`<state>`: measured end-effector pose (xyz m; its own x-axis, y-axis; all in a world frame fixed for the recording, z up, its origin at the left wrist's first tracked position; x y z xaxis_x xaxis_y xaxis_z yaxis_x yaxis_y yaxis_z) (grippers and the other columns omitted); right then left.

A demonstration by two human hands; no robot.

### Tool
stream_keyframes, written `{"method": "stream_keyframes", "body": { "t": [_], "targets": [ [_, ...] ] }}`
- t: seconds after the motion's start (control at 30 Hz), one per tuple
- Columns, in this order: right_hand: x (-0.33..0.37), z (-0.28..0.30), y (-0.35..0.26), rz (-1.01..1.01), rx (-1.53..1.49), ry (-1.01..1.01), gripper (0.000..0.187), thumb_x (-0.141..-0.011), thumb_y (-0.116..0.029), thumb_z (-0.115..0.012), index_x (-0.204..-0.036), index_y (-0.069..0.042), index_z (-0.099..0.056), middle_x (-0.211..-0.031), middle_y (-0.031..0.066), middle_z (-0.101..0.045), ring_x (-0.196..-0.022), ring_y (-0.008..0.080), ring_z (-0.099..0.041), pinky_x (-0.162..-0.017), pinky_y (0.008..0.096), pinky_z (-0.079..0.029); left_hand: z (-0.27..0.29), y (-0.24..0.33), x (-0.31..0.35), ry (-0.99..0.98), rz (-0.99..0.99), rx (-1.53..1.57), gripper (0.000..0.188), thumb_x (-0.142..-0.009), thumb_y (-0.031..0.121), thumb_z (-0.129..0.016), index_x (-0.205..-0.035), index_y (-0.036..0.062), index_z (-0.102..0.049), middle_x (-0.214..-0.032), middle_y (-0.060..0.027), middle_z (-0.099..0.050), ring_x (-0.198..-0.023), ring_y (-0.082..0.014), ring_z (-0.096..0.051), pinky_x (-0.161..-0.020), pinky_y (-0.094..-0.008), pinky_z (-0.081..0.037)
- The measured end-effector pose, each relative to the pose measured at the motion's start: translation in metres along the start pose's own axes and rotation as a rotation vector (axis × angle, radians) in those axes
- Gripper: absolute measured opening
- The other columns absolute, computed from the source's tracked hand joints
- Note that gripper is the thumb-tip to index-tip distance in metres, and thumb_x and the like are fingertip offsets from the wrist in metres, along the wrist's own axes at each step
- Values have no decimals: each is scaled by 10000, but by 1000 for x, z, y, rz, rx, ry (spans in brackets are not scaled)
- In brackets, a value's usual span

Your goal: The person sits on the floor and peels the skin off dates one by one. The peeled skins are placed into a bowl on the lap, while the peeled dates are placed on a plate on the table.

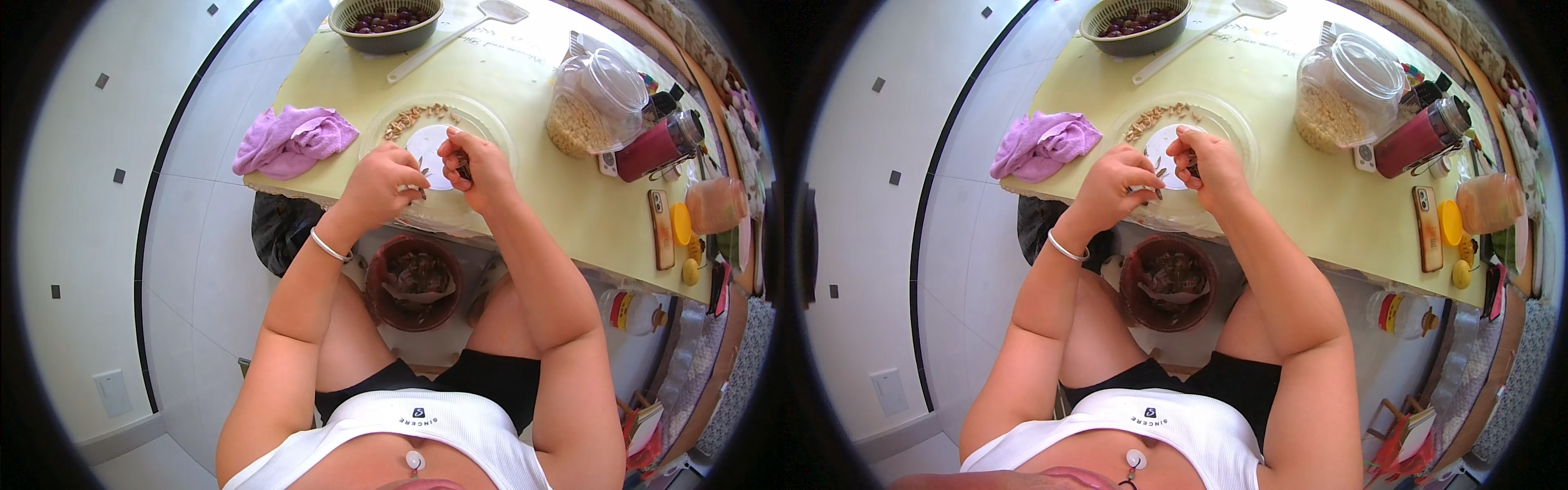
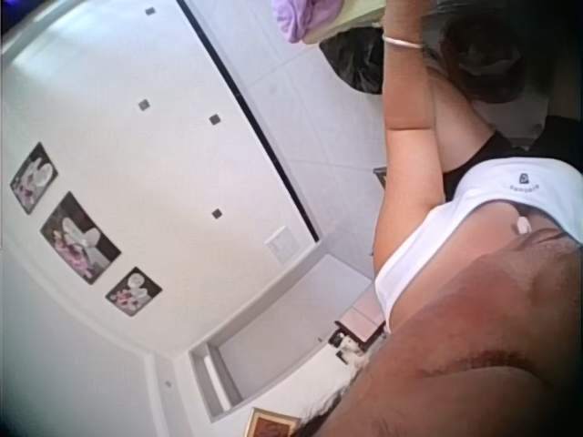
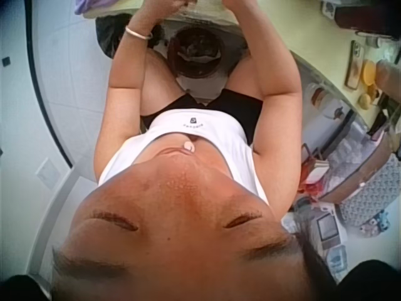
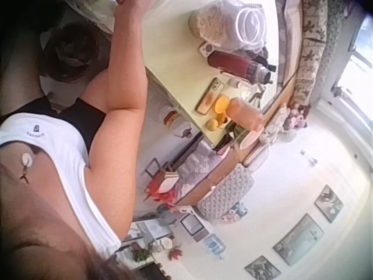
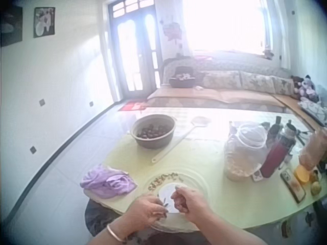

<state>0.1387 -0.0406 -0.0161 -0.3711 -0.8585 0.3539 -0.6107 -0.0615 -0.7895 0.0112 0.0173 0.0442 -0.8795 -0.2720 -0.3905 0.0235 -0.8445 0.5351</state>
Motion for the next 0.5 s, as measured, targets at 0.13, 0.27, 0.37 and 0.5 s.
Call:
{"method": "stream_keyframes", "body": {
  "t": [0.13,0.27,0.37,0.5],
  "targets": [
    [0,0,1,9,61,14,235,-895,-202,-575,-751,-18,-604,-598,12,-509,-458,99,-438,-401,235,-261,-15,0,0,-88,-22,-45,215,-592,15,-736,-796,77,-707,-807,-53,-619,-838,-254,-560,-751,-372,-470],
    [3,-4,3,-1,102,-4,165,-871,-163,-607,-770,-33,-617,-631,-7,-528,-513,72,-465,-434,215,-293,-13,2,-2,-89,-14,-104,182,-655,2,-722,-829,45,-692,-816,-68,-642,-814,-240,-591,-735,-349,-485],
    [2,-4,6,24,144,-33,129,-848,-144,-638,-778,-37,-623,-655,-13,-548,-544,57,-479,-456,203,-311,3,-17,6,244,302,215,154,-736,-11,-700,-887,17,-696,-829,-97,-671,-761,-217,-632,-694,-305,-503],
    [0,-10,14,73,224,-57,120,-811,-133,-688,-795,-28,-632,-675,-11,-574,-560,46,-480,-479,196,-333,13,-16,9,418,235,150,157,-780,-14,-687,-935,4,-705,-844,-132,-690,-700,-201,-657,-644,-271,-510]
  ]
}}
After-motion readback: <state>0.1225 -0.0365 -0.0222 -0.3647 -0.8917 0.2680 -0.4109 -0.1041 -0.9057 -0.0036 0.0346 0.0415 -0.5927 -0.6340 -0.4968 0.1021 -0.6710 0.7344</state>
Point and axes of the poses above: each hand's wrist, its own x-axis away from the middle knuckle, its own z-axis out of the back of the hand, y = z × x, the point moved 7 cm from there along -x, towards the middle knuckle
